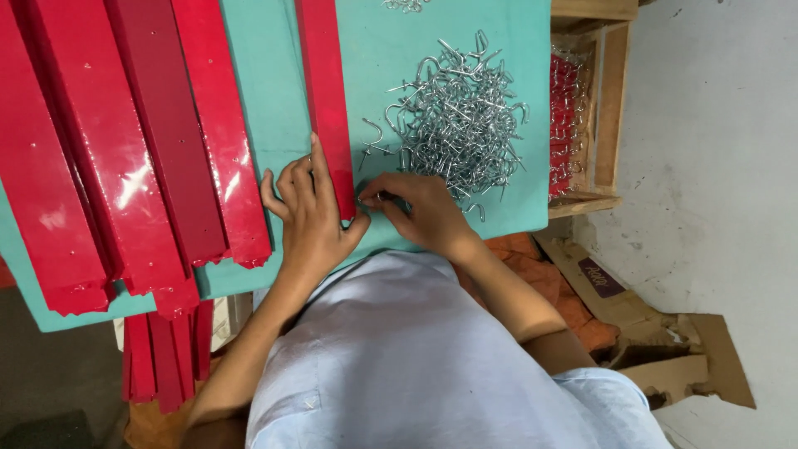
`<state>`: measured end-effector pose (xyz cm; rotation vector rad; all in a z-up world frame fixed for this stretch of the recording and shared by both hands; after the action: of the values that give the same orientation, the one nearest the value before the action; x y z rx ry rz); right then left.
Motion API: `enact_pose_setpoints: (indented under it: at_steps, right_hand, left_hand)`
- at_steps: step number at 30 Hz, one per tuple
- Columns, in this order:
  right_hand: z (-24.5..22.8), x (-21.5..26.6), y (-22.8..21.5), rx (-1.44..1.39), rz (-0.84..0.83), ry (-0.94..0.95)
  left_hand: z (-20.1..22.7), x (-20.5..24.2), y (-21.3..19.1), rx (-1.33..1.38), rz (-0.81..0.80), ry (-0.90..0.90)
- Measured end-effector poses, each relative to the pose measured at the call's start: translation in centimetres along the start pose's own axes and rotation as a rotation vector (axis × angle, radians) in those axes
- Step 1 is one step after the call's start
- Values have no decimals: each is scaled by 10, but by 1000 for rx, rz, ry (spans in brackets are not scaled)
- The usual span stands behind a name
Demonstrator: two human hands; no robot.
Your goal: Attaching metal hooks to red plastic strips and stacking the finished items in a wooden crate.
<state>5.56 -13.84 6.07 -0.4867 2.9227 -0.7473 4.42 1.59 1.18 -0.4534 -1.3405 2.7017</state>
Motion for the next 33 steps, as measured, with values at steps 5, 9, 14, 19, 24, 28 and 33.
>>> enact_pose_setpoints:
  at_steps: [5,9,14,19,24,28,33]
  right_hand:
    - [5,9,16,201,-54,-21]
    - [20,16,41,368,-103,-110]
    - [20,15,42,397,-115,-116]
    - [23,20,52,463,-163,-99]
    - [1,-13,20,99,-376,-2]
    - [7,-41,-23,-147,-323,45]
    - [49,-62,-23,653,-105,-11]
  left_hand:
    - [2,-3,-1,22,-3,30]
    - [4,-3,-1,8,-35,42]
    - [2,-3,0,1,-30,30]
    - [1,1,0,8,-37,24]
    - [0,2,5,10,-60,-13]
    - [4,2,-2,46,-44,-23]
    - [3,2,-1,46,-24,-14]
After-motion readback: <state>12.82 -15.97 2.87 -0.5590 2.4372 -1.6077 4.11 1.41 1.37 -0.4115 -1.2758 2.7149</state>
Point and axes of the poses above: each hand's wrist, its own x-axis away from the middle knuckle, its own y-axis out of the palm, z = x × y, the point moved 5 cm from there along -x, towards the middle knuckle, and after that the axes turned 1 degree about -x, right-handed, at the moved point
